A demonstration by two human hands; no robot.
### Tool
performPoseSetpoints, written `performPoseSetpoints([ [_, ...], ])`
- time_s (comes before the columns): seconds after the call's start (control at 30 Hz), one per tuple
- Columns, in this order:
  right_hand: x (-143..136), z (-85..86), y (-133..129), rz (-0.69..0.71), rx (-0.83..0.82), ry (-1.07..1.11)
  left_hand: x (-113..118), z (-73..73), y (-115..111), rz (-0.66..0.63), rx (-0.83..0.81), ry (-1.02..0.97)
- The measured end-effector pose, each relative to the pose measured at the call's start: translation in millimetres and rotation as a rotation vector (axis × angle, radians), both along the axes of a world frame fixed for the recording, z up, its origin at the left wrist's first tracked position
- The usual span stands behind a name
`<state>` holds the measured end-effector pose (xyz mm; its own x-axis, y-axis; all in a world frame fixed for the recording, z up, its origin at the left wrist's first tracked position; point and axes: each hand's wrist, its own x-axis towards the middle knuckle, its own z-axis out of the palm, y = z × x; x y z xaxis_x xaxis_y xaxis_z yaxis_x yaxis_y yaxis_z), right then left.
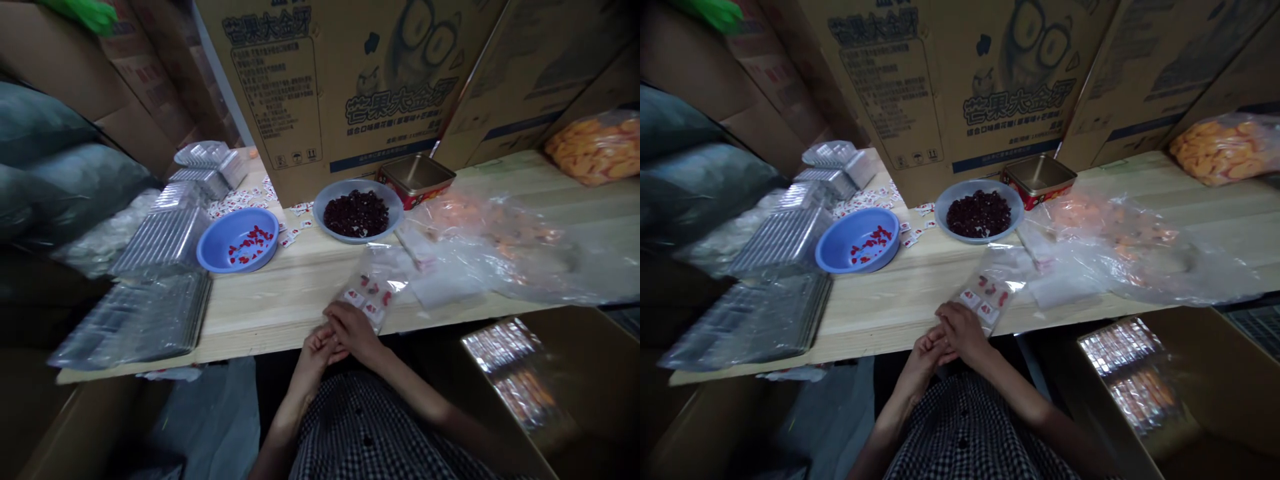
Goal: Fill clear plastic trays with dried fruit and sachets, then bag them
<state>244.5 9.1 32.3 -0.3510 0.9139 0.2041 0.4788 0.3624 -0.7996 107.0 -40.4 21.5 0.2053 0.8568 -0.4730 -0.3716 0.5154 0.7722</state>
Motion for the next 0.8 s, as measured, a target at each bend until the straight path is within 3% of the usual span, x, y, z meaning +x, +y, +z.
performPoseSetpoints([
  [0.13,-24.2,0.1,-16.9,0.107,-0.062,0.005,4.0,-22.5,7.5,0.212,0.213,0.322],
  [0.17,-26.4,-1.2,-20.0,0.108,-0.085,0.022,2.9,-25.8,8.9,0.206,0.245,0.385],
  [0.23,-23.8,-4.3,-24.0,0.096,-0.137,0.061,-4.8,-26.3,9.5,0.055,0.209,0.463],
  [0.3,-13.4,-6.9,-26.3,0.068,-0.167,0.094,-19.4,-17.4,7.2,-0.182,0.13,0.553],
  [0.37,1.6,-8.9,-28.7,0.033,-0.128,0.087,-36.5,-1.0,3.8,-0.298,0.145,0.764],
  [0.47,24.4,-15.4,-33.2,0.058,0.072,-0.057,-53.7,24.0,2.5,-0.205,0.411,1.11],
  [0.53,36.7,-25.9,-35.5,0.135,0.193,-0.202,-55.6,29.2,5.3,-0.227,0.671,1.201],
  [0.6,47.0,-41.3,-36.6,0.194,0.274,-0.318,-52.4,20.7,8.9,-0.354,0.909,1.226],
  [0.67,56.7,-57.8,-37.2,0.213,0.343,-0.362,-48.3,2.5,9.7,-0.443,1.052,1.249],
  [0.8,73.0,-76.0,-40.4,0.24,0.447,-0.303,-41.6,-29.8,-1.6,-0.348,1.168,1.256],
])
